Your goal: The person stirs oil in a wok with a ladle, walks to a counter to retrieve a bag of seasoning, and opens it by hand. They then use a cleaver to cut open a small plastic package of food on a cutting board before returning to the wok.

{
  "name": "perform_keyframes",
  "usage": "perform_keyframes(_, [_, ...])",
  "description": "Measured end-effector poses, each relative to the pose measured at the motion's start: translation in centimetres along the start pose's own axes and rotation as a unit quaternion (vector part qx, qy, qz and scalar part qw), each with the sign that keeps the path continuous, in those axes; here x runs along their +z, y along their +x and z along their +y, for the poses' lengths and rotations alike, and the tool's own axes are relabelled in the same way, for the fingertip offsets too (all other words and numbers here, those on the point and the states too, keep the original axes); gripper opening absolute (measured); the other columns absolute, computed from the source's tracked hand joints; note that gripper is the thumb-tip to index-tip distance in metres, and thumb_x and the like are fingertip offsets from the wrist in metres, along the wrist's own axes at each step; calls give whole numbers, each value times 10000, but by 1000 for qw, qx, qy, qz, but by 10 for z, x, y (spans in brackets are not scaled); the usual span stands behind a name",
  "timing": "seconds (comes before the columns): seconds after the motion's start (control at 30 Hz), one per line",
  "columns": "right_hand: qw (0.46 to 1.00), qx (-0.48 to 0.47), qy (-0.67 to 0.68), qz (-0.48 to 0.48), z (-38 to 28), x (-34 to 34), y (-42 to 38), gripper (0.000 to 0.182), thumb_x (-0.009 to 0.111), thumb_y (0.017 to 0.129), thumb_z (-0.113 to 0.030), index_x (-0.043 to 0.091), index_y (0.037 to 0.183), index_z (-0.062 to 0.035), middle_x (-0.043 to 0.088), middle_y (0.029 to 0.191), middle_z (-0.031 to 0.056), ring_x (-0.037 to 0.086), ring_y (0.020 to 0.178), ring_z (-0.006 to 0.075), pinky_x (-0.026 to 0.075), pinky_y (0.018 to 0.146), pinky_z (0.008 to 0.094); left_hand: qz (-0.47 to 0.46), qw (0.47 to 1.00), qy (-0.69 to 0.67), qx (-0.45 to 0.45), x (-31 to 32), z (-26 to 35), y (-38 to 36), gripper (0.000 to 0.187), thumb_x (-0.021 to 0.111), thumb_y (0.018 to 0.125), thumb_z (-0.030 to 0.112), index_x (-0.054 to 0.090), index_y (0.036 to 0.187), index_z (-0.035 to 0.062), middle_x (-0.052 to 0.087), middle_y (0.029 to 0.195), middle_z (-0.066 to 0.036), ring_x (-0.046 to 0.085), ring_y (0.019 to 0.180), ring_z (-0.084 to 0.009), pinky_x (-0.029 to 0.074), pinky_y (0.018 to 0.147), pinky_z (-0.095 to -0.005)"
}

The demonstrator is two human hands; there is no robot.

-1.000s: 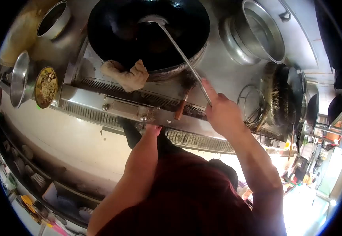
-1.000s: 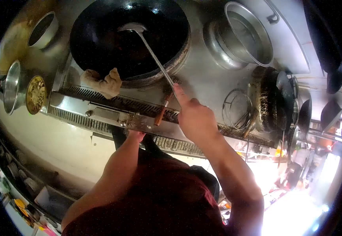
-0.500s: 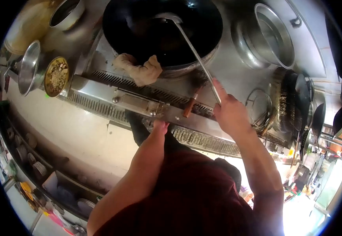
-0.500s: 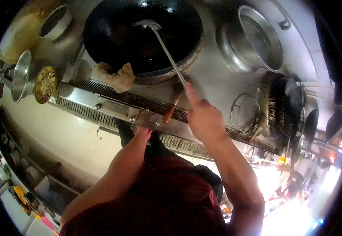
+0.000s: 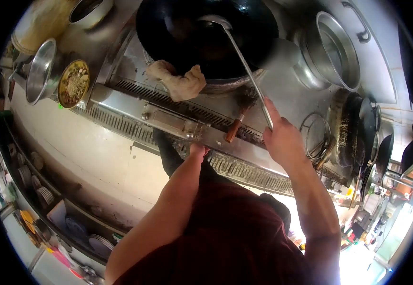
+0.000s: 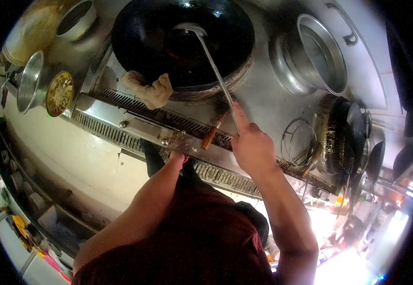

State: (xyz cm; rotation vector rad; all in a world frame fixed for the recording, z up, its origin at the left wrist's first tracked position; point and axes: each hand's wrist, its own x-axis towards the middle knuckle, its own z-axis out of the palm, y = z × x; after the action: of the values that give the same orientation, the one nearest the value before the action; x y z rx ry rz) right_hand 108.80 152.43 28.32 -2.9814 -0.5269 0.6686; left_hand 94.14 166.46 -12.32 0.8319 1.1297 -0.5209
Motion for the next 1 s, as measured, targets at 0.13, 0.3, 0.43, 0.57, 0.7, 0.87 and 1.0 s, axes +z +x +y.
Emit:
perform_keyframes(0.13, [1000, 2, 3, 8, -2, 1, 0, 758, 585, 815, -139, 223, 1480, -175, 616, 877, 228, 638, 724, 386, 533, 680, 472, 72, 997, 3, -23, 5, 2, -2, 270, 359, 976, 114, 578, 918, -32, 611, 693, -157, 509, 472, -210, 353, 406, -338])
perform_keyframes(0.3, [1000, -3, 4, 18, -2, 3, 1, 720, 579, 835, -163, 241, 1470, -161, 619, 886, 223, 636, 729, 389, 526, 675, 475, 67, 997, 25, -25, 4, 18, -23, 271, 372, 974, 140, 584, 862, 13, 606, 680, -127, 524, 480, -199, 397, 417, -342])
perform_keyframes(0.43, [1000, 11, 16, 24, -9, -1, -2, 640, 543, 886, -199, 254, 1454, -146, 625, 841, 213, 633, 742, 389, 511, 686, 487, 32, 982, 188, 17, -26, 12, -28, 237, 380, 971, 174, 579, 908, 62, 593, 705, -79, 605, 616, -184, 461, 475, -322])
perform_keyframes(0.57, [997, 6, 56, 46, -6, 10, -1, 604, 493, 922, -223, 224, 1451, -109, 632, 811, 223, 620, 738, 416, 492, 696, 510, -73, 970, 217, 78, -112, 2, -4, 230, 412, 957, 194, 601, 960, 63, 625, 758, -105, 648, 706, -220, 512, 561, -348])
perform_keyframes(0.7, [997, 17, 66, 41, -14, 15, 0, 578, 475, 931, -237, 233, 1432, -83, 639, 849, 248, 616, 770, 438, 483, 708, 519, 5, 542, 802, 250, -189, 41, -56, 289, 472, 901, 241, 641, 1061, 69, 667, 966, -185, 645, 912, -332, 517, 791, -432])
perform_keyframes(0.87, [990, 52, 126, 41, -23, 22, -2, 501, 482, 921, -210, 301, 1362, -53, 639, 887, 273, 613, 833, 454, 475, 721, 528, 142, 753, 620, 167, -283, 62, -95, 399, 507, 871, 367, 645, 1100, 70, 646, 1091, -180, 591, 1056, -353, 480, 889, -438])
perform_keyframes(1.0, [979, 53, 180, 81, -21, 41, 5, 485, 493, 912, -191, 319, 1341, -44, 640, 827, 261, 632, 748, 426, 487, 696, 505, 190, 795, 559, 141, -312, 109, -148, 394, 502, 873, 370, 669, 1028, 49, 639, 1086, -200, 587, 1062, -353, 459, 919, -425])
